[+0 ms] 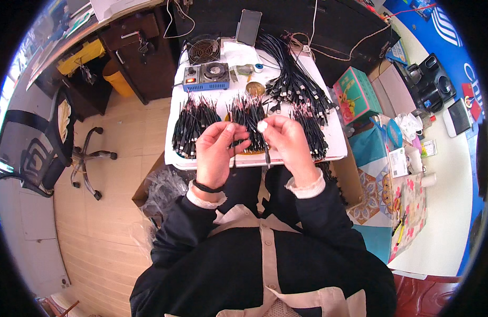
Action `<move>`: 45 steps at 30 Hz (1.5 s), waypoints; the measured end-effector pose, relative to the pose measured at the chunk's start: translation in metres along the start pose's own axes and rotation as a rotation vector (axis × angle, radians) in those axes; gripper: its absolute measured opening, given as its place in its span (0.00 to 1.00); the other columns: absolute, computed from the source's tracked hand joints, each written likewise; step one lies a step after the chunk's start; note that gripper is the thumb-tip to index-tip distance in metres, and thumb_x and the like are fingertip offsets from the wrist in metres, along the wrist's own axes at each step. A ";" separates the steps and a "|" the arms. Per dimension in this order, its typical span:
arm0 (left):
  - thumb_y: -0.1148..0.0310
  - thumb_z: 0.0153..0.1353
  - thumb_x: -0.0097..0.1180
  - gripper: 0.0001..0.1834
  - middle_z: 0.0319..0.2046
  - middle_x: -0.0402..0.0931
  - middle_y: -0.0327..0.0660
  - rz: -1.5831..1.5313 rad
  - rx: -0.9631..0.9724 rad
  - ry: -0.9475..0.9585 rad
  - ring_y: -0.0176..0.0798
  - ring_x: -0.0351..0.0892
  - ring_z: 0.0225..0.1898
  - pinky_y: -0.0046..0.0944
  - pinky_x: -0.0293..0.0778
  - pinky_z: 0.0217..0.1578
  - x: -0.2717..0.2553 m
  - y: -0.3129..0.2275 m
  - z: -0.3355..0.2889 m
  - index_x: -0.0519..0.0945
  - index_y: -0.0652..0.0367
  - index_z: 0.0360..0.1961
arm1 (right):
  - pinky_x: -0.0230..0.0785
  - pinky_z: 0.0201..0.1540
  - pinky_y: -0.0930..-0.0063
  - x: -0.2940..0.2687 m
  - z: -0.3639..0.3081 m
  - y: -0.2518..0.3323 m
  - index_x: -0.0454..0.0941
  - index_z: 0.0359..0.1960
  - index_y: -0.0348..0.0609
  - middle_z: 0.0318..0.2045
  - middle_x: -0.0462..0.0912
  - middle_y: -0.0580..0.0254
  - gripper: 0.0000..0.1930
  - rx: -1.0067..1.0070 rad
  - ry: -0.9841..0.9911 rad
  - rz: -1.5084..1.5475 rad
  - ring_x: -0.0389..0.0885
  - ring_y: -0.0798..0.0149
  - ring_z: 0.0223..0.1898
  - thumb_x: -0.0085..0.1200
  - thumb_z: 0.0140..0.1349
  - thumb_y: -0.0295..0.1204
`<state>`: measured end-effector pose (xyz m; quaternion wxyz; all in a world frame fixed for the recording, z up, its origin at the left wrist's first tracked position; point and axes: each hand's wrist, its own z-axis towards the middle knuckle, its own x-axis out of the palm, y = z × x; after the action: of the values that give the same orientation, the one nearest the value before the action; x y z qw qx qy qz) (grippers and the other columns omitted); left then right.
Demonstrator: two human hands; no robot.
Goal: The person repeatedly picks up small black wires and white connectors from a tray, aligns them, and presses them together. They occasionally use a small tool to adjust the connection and place the assembled unit back on the tray. The process is repeated for multiple units throughout the clip.
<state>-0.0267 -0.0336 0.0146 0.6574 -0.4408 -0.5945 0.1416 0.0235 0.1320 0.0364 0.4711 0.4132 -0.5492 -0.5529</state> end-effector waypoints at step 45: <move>0.76 0.67 0.52 0.05 0.29 0.77 0.36 0.367 0.200 0.360 0.26 0.76 0.32 0.24 0.72 0.35 0.063 0.014 -0.063 0.75 0.66 0.41 | 0.69 0.34 0.84 -0.020 -0.088 0.048 0.79 0.37 0.36 0.33 0.81 0.67 0.05 -0.605 -0.147 -0.504 0.77 0.78 0.31 0.59 0.61 0.23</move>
<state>0.0513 -0.0071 0.0519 0.7561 -0.4923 -0.3612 0.2357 0.1170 0.1346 0.0777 0.3806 0.3370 -0.2752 -0.8160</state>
